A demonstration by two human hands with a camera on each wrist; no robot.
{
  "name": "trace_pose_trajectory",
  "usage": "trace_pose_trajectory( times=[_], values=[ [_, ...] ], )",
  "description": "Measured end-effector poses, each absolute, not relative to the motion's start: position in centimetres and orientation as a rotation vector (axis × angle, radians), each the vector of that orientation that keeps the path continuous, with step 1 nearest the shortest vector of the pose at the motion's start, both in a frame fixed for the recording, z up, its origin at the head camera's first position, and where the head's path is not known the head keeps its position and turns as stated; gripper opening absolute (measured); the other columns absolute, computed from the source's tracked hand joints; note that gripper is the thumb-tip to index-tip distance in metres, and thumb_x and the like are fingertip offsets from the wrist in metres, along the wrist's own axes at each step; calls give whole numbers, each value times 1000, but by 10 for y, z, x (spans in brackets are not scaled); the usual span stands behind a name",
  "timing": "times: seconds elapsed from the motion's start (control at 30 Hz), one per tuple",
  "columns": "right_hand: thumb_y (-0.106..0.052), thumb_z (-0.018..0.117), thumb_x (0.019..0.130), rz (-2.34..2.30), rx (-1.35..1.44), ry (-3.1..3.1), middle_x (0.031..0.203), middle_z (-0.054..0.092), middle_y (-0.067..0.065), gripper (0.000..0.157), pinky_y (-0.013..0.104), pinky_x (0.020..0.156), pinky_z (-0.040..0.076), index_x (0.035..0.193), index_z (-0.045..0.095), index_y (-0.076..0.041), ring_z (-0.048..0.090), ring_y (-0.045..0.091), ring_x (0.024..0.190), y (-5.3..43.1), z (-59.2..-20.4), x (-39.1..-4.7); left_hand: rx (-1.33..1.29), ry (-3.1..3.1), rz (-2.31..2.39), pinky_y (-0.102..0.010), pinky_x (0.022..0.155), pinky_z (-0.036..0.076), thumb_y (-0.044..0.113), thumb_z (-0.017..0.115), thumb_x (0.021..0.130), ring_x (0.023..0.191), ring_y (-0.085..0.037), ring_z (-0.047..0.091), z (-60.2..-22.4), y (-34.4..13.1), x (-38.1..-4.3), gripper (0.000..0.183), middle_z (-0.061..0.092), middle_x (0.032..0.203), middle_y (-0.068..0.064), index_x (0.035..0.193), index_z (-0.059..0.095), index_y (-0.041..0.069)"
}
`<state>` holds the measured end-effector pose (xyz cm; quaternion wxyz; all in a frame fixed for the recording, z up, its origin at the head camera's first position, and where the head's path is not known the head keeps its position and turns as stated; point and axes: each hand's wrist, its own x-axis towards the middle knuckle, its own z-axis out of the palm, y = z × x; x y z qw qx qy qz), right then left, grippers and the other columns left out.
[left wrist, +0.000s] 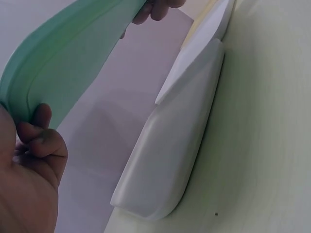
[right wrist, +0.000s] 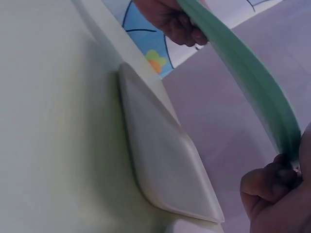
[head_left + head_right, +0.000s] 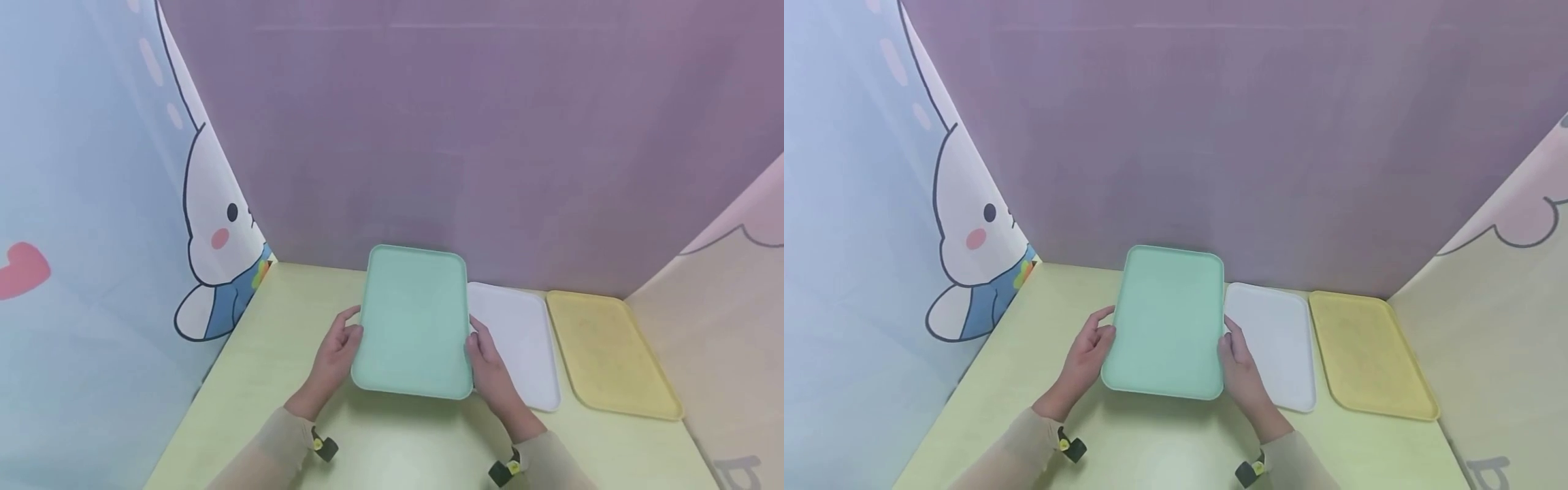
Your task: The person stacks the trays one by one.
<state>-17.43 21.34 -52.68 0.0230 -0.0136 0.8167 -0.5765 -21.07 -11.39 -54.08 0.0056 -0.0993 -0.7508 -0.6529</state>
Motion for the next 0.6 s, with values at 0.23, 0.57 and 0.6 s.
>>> trace_pose_trajectory(
  times=[0.23, 0.57, 0.6],
  values=[
    [-51, 30, 109, -1738, -89, 2563, 128, 52, 5, 50, 48, 106, 43, 158, 22, -41, 52, 26, 120, 213, -527, -183, -379, -2477, -1922, -52, 104, 52, 53, 46, 105, 117, -19, 68, -546, -123, -213, 50, 73, 120, 4, 150, 37, 34],
    [-31, 38, 111, -1632, -83, 2586, 100, 44, 7, 52, 34, 87, 49, 160, 21, -28, 50, 21, 90, 204, -543, -192, -404, -2669, -1657, -51, 107, 50, 56, 43, 105, 121, -19, 67, -563, -133, -226, 54, 72, 124, 3, 152, 37, 30],
    [-30, 39, 111, -1608, -83, 2604, 100, 46, 7, 52, 36, 88, 50, 160, 21, -27, 52, 20, 91, 203, -544, -194, -409, -2691, -1616, -51, 107, 51, 55, 42, 105, 121, -19, 67, -566, -132, -229, 54, 72, 124, 3, 152, 36, 30]
  ],
)
